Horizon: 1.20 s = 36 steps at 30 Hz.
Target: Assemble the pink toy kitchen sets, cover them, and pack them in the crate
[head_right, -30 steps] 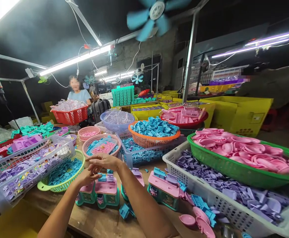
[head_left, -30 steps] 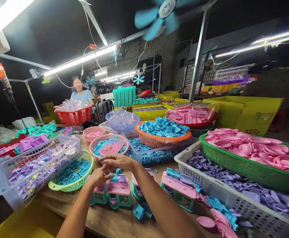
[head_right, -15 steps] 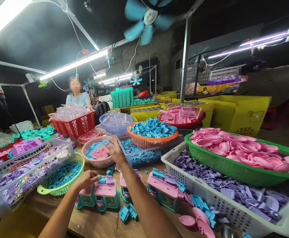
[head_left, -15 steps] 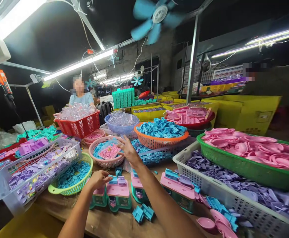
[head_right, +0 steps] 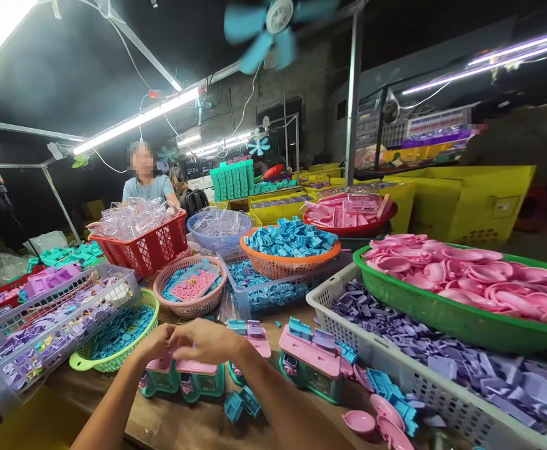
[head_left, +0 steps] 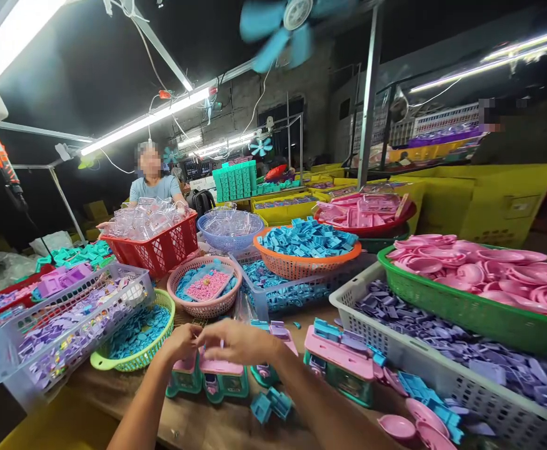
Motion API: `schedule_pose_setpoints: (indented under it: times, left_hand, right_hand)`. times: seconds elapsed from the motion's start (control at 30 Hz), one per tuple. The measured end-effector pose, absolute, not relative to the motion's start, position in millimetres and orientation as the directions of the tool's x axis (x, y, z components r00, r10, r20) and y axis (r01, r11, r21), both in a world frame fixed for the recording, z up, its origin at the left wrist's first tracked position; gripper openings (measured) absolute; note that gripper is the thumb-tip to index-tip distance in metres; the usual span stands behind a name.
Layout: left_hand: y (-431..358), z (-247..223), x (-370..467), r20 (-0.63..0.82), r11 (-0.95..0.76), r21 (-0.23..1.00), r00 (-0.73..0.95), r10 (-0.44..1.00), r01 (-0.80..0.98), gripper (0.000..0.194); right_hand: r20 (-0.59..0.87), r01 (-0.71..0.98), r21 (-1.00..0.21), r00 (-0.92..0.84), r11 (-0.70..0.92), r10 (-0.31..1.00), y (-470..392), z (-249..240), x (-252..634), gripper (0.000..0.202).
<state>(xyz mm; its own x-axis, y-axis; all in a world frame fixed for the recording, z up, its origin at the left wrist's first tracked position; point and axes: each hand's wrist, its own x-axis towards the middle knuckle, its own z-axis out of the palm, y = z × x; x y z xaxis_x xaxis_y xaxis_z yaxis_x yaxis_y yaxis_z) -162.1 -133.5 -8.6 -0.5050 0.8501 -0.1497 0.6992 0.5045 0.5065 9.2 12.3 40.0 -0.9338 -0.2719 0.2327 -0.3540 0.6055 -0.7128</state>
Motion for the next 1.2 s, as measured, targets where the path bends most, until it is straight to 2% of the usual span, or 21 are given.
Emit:
schedule_pose_setpoints:
  times: [0.07, 0.17, 0.33, 0.53, 0.67, 0.8, 1.0, 1.2]
  left_hand:
    - [-134, -8, -161, -0.137, 0.497, 0.502, -0.502, 0.854, 0.708, 0.043]
    - [-134, -9, -161, -0.129, 0.488, 0.497, -0.495, 0.859, 0.717, 0.043]
    - [-134, -10, -162, -0.126, 0.488, 0.497, -0.497, 0.859, 0.718, 0.048]
    - [-135, -10, -161, -0.13, 0.497, 0.502, -0.506, 0.852, 0.708, 0.052]
    - [-136, -11, -159, -0.126, 0.506, 0.503, -0.519, 0.845, 0.701, 0.05]
    - [-136, -11, -159, -0.123, 0.507, 0.5, -0.522, 0.844, 0.702, 0.044]
    - [-137, -10, -158, -0.126, 0.504, 0.498, -0.517, 0.847, 0.705, 0.035]
    - [-135, -1, -150, -0.072, 0.502, 0.476, -0.537, 0.841, 0.722, 0.033]
  right_hand:
    - [0.119, -0.362, -0.534, -0.927, 0.764, -0.356, -2, 24, 19, 0.028]
    - [0.058, -0.354, -0.347, -0.933, 0.869, -0.356, -20, -9, 34, 0.038]
    - [0.179, -0.292, -0.334, -0.953, 0.896, -0.244, -34, -52, 57, 0.055]
    - [0.313, -0.28, -0.234, -0.928, 0.931, -0.2, -44, -96, 53, 0.054]
    - [0.458, -0.378, -0.081, -0.836, 0.922, -0.302, -53, -142, 32, 0.054]
    - [0.52, -0.435, 0.065, -0.753, 0.898, -0.403, -60, -177, 14, 0.031]
    - [0.533, -0.413, 0.052, -0.758, 0.909, -0.375, -61, -190, 14, 0.028]
    - [0.473, -0.45, -0.04, -0.795, 0.892, -0.38, -51, -174, 25, 0.042]
